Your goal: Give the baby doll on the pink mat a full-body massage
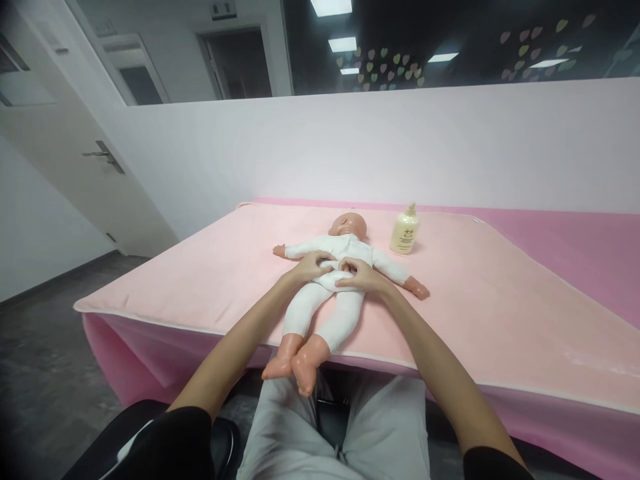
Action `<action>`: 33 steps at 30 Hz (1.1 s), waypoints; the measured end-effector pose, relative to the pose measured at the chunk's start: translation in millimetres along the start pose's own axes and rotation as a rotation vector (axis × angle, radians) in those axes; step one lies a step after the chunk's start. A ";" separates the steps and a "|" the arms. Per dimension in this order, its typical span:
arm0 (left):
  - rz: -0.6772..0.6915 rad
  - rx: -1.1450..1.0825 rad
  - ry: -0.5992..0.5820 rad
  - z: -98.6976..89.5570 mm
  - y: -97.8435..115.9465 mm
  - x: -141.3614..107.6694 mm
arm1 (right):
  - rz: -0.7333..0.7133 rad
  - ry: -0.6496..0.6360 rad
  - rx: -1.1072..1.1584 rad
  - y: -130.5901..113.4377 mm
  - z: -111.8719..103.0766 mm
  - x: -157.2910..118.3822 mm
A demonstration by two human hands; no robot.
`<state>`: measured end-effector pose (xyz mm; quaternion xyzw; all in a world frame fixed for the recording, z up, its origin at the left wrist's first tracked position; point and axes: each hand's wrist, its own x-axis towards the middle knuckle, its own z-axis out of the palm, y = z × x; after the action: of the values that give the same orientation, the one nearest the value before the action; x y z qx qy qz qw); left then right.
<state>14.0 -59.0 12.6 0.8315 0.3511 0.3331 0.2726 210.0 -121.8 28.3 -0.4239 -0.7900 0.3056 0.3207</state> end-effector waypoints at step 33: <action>0.133 0.173 0.401 -28.2 27.8 6.4 | 0.018 0.380 -0.209 30.6 -0.1 19.6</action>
<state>7.6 -64.7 51.8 0.7903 0.3701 0.4774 0.1027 216.0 -90.8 10.1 -0.5120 -0.7387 0.1397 0.4155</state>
